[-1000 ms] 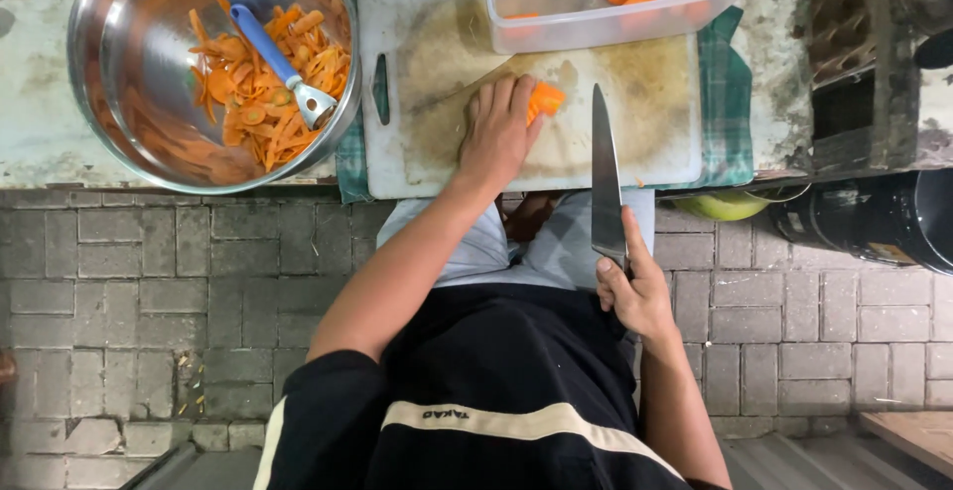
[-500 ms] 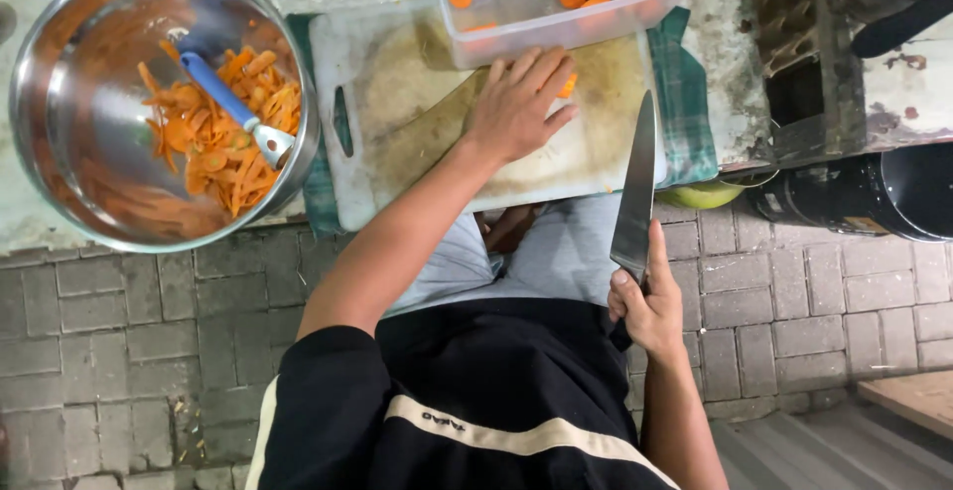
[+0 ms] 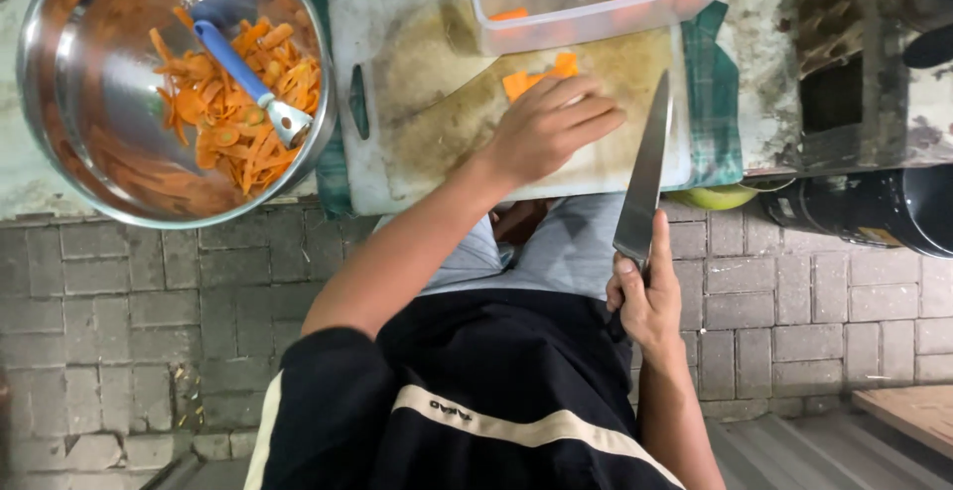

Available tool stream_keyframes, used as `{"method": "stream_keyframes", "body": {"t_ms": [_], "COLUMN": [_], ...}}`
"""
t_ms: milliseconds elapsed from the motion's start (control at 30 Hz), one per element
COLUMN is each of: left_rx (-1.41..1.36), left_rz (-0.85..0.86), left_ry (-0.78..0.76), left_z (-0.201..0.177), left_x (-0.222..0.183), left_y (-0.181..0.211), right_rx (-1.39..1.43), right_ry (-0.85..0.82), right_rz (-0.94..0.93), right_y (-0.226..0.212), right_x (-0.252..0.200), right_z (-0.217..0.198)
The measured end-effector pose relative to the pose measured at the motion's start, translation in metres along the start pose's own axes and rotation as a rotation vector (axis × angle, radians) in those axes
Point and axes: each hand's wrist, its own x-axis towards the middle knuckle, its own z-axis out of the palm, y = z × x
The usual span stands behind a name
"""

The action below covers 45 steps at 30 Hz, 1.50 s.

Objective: Slicing carrots into smaller pieces on a cutting board and placing them in a container

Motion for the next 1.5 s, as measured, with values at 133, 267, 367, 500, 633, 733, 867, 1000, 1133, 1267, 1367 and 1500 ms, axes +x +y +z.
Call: {"method": "stream_keyframes", "body": {"t_ms": [133,267,367,500,633,733,867,1000,1133,1267,1367,1500], "left_rx": [0.041,0.078,0.057,-0.014,0.039,0.052,0.126,0.093,0.087,0.065,0.026,-0.001], "left_rz": [-0.012,-0.140,-0.160,-0.217,-0.193,-0.231,-0.289,-0.281,-0.268,-0.270,-0.272,-0.284], "left_ry": [-0.049,-0.188,-0.232,-0.241,-0.302,-0.292,-0.257,-0.155,-0.137,-0.127,-0.112,-0.107], "left_z": [-0.073,-0.094,-0.093,-0.103,-0.093,-0.085,-0.073,-0.067,-0.065,-0.066,-0.071,-0.074], "left_x": [-0.050,-0.099,-0.115,-0.113,-0.120,-0.119,-0.123,-0.118,-0.117,-0.119,-0.106,-0.100], "left_y": [0.020,0.028,0.030,0.027,0.019,0.019,0.021,0.022,0.017,0.015,0.013,0.011], "right_rx": [-0.327,-0.592,-0.692,-0.868,-0.934,-1.004,-0.999,-0.970,-0.923,-0.976,-1.007,-1.061], "right_ry": [-0.123,-0.383,-0.468,-0.518,-0.529,-0.441,-0.365,-0.372,-0.422,-0.480,-0.498,-0.513], "right_rz": [0.172,0.188,0.210,0.189,0.256,0.220,-0.011,-0.078,0.007,0.070,0.073,0.062], "right_y": [-0.051,-0.099,-0.101,-0.091,-0.104,-0.108,-0.099,-0.084,-0.092,-0.096,-0.099,-0.098], "right_x": [0.018,0.041,0.054,0.071,0.087,0.085,0.066,0.044,0.046,0.047,0.050,0.049], "right_z": [0.006,0.027,0.028,0.022,0.022,0.023,0.036,0.048,0.053,0.053,0.053,0.057]}}
